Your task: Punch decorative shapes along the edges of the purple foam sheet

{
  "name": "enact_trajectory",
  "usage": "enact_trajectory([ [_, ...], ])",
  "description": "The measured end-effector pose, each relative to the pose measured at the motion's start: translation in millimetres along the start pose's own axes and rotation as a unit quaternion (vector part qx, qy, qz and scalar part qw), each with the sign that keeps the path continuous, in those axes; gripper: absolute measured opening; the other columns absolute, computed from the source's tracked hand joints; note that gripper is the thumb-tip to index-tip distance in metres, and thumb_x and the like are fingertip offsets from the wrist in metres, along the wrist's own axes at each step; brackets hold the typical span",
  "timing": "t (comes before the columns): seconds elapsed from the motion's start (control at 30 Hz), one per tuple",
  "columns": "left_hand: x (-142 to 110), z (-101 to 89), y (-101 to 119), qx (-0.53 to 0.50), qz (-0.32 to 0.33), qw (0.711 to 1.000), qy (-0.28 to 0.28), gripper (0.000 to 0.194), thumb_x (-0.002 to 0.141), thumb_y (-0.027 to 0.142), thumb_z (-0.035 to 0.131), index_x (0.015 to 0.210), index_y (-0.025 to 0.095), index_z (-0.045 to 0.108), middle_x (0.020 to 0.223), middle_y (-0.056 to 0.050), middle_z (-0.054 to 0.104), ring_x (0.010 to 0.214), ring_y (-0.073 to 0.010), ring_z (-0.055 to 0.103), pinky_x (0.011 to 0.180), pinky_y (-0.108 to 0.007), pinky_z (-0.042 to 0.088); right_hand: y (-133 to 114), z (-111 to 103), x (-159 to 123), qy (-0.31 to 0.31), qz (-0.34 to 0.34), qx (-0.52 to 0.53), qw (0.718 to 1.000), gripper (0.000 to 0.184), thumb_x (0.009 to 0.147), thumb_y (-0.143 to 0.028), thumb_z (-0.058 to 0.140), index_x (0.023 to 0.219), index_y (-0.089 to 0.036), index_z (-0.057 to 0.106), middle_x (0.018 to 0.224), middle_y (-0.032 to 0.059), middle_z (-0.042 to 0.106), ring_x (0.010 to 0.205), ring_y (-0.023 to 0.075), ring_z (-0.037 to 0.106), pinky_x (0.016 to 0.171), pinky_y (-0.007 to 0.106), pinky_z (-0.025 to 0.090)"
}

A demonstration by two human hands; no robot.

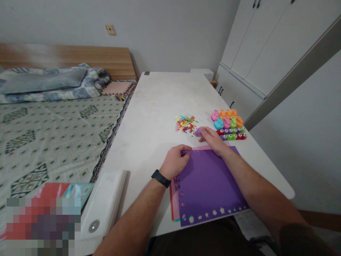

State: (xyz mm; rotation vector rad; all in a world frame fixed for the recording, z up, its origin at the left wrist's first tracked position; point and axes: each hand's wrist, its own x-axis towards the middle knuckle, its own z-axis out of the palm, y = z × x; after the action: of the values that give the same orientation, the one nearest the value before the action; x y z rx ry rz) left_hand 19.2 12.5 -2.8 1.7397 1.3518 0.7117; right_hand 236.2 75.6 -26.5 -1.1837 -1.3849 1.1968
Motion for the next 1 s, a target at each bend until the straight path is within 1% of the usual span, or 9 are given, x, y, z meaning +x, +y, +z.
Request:
enact_trajectory([
  [0.07,0,0.6,-1,-0.001,0.0,1.0,-0.001,0.029,0.087,0.025,0.059,0.11,0.021,0.077,0.106,-0.005,0.079,0.094,-0.0203,0.072,0.085,-0.03,0.057,-1,2,-1,-0.001,0.001,0.015,1.0,0.045,0.092,-0.065,0.058,0.108,-0.024,0.067,0.111,0.0078,0.073,0.108,0.0233,0.067,0.078,0.035,0.057],
  [0.23,1,1.1,-2,0.001,-0.002,1.0,0.001,0.031,0.086,0.023,0.059,0.111,0.022,0.077,0.108,-0.004,0.079,0.093,-0.0198,0.072,0.086,-0.031,0.056,-5,7,-4,-0.05,0.017,0.042,0.998,0.042,0.093,-0.063,0.058,0.109,-0.025,0.067,0.115,0.0083,0.072,0.109,0.0237,0.068,0.077,0.035,0.057],
  [0.43,0,-0.4,0,0.002,-0.007,1.0,-0.005,0.03,0.087,0.025,0.059,0.111,0.021,0.077,0.106,-0.005,0.079,0.093,-0.0205,0.072,0.084,-0.031,0.056,-4,3,-1,0.005,-0.001,0.037,0.999,0.045,0.092,-0.065,0.059,0.109,-0.024,0.065,0.113,0.0087,0.073,0.114,0.024,0.066,0.081,0.035,0.058],
  [0.53,0,-0.5,0,0.002,-0.003,1.0,-0.003,0.03,0.086,0.024,0.06,0.111,0.02,0.077,0.106,-0.005,0.079,0.092,-0.0201,0.072,0.083,-0.03,0.056,-3,2,1,0.01,0.002,0.043,0.999,0.045,0.091,-0.065,0.06,0.109,-0.023,0.065,0.112,0.0088,0.073,0.113,0.024,0.067,0.079,0.033,0.057],
  [0.63,1,0.0,0,0.005,-0.003,1.0,-0.001,0.03,0.087,0.024,0.06,0.111,0.02,0.077,0.107,-0.006,0.079,0.091,-0.0198,0.072,0.083,-0.03,0.057,-2,4,0,-0.004,0.013,0.051,0.999,0.045,0.091,-0.064,0.06,0.109,-0.023,0.065,0.112,0.0088,0.072,0.111,0.024,0.068,0.076,0.032,0.057],
  [0.7,1,0.3,0,0.006,-0.004,1.0,-0.002,0.031,0.087,0.024,0.06,0.112,0.02,0.077,0.108,-0.006,0.079,0.091,-0.0197,0.072,0.084,-0.03,0.057,-1,5,1,-0.01,0.015,0.044,0.999,0.044,0.092,-0.063,0.06,0.108,-0.023,0.066,0.112,0.0086,0.072,0.111,0.0238,0.068,0.077,0.033,0.058],
  [0.8,2,0.9,0,0.004,-0.007,1.0,-0.005,0.031,0.087,0.025,0.06,0.112,0.019,0.077,0.108,-0.006,0.079,0.091,-0.0199,0.072,0.085,-0.03,0.056,3,4,3,0.009,-0.002,0.03,0.999,0.044,0.092,-0.063,0.059,0.107,-0.022,0.067,0.111,0.0082,0.073,0.112,0.0237,0.066,0.081,0.035,0.059],
  [1.0,2,2.2,-3,0.003,-0.014,1.0,-0.004,0.032,0.086,0.025,0.06,0.113,0.019,0.077,0.105,-0.006,0.079,0.088,-0.0197,0.072,0.083,-0.031,0.056,8,-3,8,0.043,-0.013,0.05,0.998,0.042,0.091,-0.062,0.061,0.107,-0.024,0.066,0.112,0.0076,0.073,0.111,0.0236,0.067,0.078,0.034,0.059],
])
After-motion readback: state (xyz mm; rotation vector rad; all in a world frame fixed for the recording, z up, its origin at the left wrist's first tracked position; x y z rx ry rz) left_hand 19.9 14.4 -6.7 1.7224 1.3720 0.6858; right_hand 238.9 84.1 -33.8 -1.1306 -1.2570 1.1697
